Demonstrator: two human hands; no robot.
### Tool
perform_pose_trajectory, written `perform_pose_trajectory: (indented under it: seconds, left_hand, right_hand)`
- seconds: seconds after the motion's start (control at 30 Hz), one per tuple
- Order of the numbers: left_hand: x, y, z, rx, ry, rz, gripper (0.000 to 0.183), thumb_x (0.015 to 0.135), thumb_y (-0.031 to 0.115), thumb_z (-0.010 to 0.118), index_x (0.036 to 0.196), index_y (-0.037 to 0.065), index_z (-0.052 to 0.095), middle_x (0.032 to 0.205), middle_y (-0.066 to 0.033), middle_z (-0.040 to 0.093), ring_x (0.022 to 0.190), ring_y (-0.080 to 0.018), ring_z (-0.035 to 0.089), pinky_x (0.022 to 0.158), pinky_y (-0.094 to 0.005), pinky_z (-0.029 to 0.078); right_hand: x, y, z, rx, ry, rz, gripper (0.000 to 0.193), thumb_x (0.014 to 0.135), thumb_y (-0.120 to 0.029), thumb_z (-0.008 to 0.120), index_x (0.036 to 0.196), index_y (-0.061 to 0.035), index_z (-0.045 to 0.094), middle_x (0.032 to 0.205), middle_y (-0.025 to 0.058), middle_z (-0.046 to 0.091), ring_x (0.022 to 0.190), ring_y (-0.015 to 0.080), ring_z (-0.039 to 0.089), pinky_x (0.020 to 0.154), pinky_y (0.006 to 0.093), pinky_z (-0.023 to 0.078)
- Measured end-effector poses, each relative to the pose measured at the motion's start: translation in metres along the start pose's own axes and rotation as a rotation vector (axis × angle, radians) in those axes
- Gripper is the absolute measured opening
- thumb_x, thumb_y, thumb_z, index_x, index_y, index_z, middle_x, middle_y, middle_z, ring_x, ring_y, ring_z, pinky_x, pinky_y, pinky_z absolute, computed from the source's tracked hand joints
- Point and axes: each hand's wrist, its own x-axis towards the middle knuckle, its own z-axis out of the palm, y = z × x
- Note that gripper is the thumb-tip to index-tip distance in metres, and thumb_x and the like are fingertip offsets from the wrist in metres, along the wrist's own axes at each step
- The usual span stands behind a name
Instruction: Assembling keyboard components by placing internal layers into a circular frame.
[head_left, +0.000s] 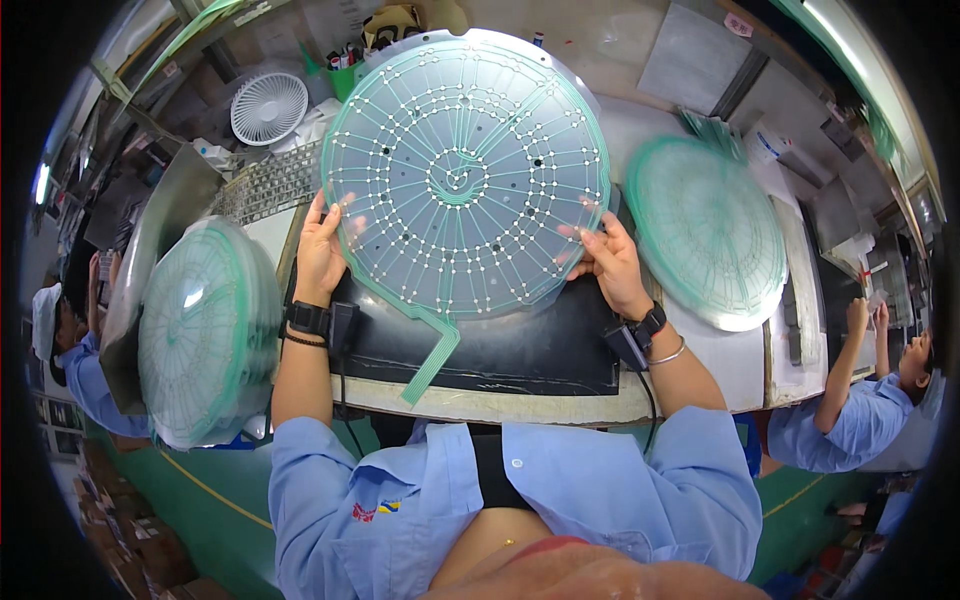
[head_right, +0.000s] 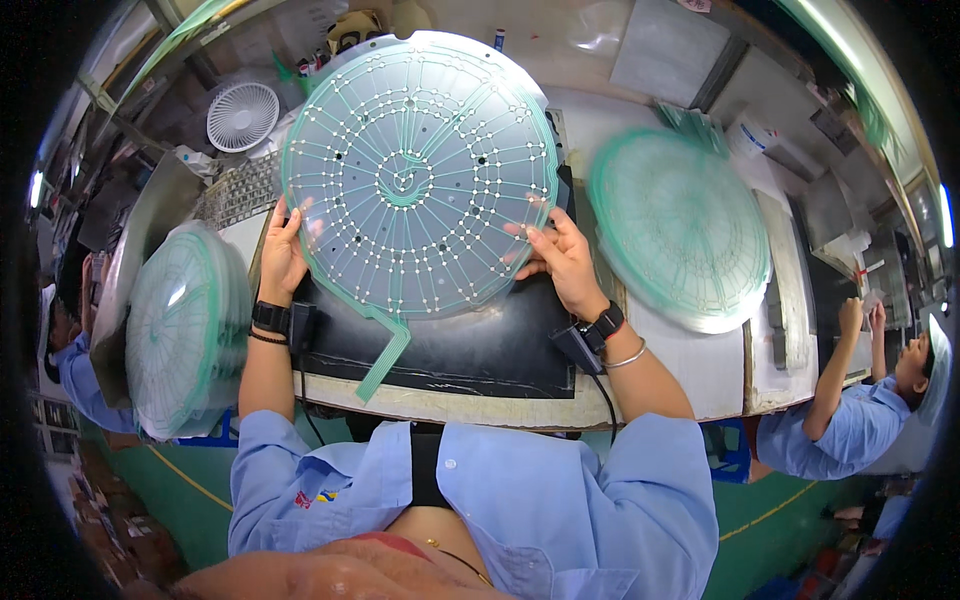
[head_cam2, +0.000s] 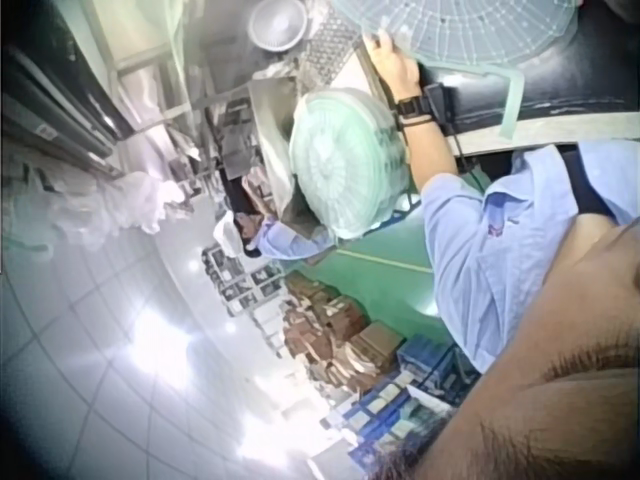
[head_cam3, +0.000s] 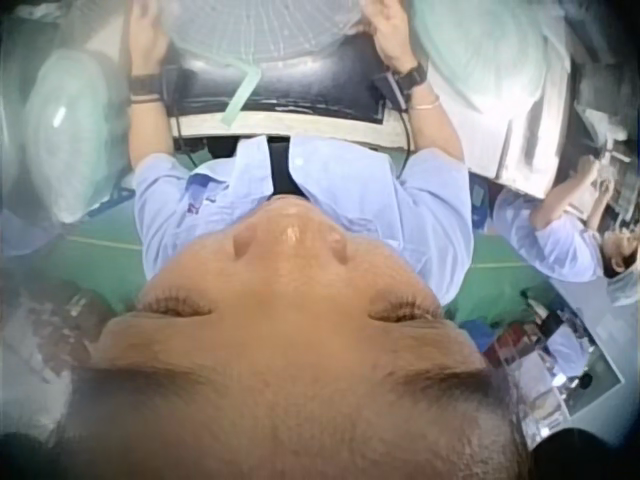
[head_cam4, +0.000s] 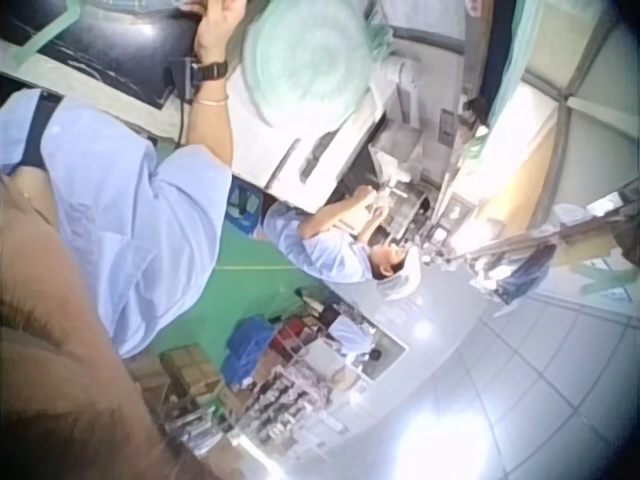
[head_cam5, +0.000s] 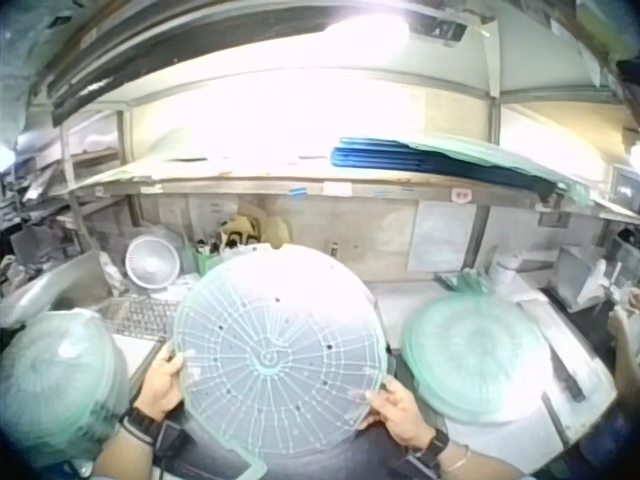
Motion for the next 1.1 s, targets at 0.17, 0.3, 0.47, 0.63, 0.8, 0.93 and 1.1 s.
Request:
perform_pose_trajectory:
  seconds: [0.17, 0.3, 0.47, 0.63, 0.8, 0.93, 1.1]
  left_hand:
    - [0.000, 0.001, 0.002, 0.000, -0.009, 0.004, 0.038, 0.093, 0.008, 0.045, 0.130, 0.009, 0.037, 0.117, -0.0127, 0.054, 0.084, -0.0196, 0.062, 0.074, -0.0316, 0.056]
    - [0.000, 0.000, 0.001, -0.008, 0.018, -0.005, 0.038, 0.093, 0.008, 0.045, 0.130, 0.009, 0.037, 0.117, -0.0129, 0.054, 0.084, -0.0198, 0.062, 0.074, -0.0317, 0.056]
    - [0.001, -0.001, -0.004, 0.006, -0.003, -0.019, 0.038, 0.093, 0.007, 0.044, 0.131, 0.008, 0.036, 0.119, -0.0135, 0.053, 0.087, -0.0200, 0.061, 0.076, -0.0318, 0.055]
    - [0.005, -0.003, -0.008, 0.036, 0.014, -0.060, 0.041, 0.094, 0.007, 0.042, 0.133, 0.008, 0.033, 0.123, -0.0145, 0.049, 0.089, -0.0206, 0.060, 0.078, -0.0331, 0.055]
    - [0.007, -0.005, -0.014, 0.046, 0.014, -0.087, 0.041, 0.094, 0.005, 0.039, 0.135, 0.004, 0.030, 0.123, -0.0171, 0.050, 0.092, -0.0223, 0.059, 0.081, -0.0342, 0.053]
    - [0.007, -0.006, -0.012, 0.050, 0.060, -0.115, 0.041, 0.095, 0.008, 0.041, 0.134, 0.005, 0.031, 0.126, -0.0156, 0.048, 0.095, -0.0220, 0.058, 0.085, -0.0340, 0.051]
    - [0.010, -0.013, -0.018, 0.003, 0.041, -0.059, 0.041, 0.092, 0.001, 0.044, 0.132, 0.001, 0.036, 0.111, -0.0114, 0.056, 0.098, -0.0185, 0.058, 0.084, -0.0325, 0.051]
  right_hand:
    - [0.000, 0.000, 0.000, 0.001, 0.001, 0.001, 0.048, 0.093, -0.018, 0.048, 0.136, -0.0086, 0.029, 0.112, 0.0184, 0.058, 0.081, 0.0214, 0.065, 0.062, 0.0260, 0.055]
    - [-0.001, 0.001, 0.001, 0.035, -0.016, 0.016, 0.047, 0.095, -0.024, 0.042, 0.138, -0.0098, 0.027, 0.114, 0.0181, 0.057, 0.084, 0.0225, 0.064, 0.064, 0.0280, 0.054]
    - [-0.002, 0.002, -0.001, 0.063, -0.050, 0.017, 0.049, 0.097, -0.033, 0.034, 0.139, -0.0108, 0.024, 0.116, 0.0176, 0.056, 0.086, 0.0237, 0.064, 0.065, 0.0294, 0.054]
    - [0.001, 0.002, 0.001, 0.125, -0.063, 0.059, 0.050, 0.098, -0.035, 0.029, 0.140, -0.0091, 0.022, 0.118, 0.0195, 0.054, 0.090, 0.0265, 0.063, 0.070, 0.0333, 0.054]
    - [0.007, 0.005, 0.008, 0.162, -0.078, 0.128, 0.049, 0.098, -0.035, 0.028, 0.138, -0.0064, 0.022, 0.120, 0.0191, 0.053, 0.096, 0.0267, 0.061, 0.074, 0.0369, 0.054]
    - [0.010, 0.008, 0.008, 0.135, -0.040, 0.151, 0.040, 0.096, -0.023, 0.038, 0.132, -0.0058, 0.029, 0.113, 0.0147, 0.056, 0.095, 0.0237, 0.061, 0.071, 0.0350, 0.056]
    - [0.012, 0.006, 0.011, -0.013, -0.028, 0.207, 0.036, 0.092, -0.012, 0.046, 0.126, -0.0042, 0.034, 0.110, 0.0137, 0.057, 0.089, 0.0220, 0.063, 0.067, 0.0331, 0.057]
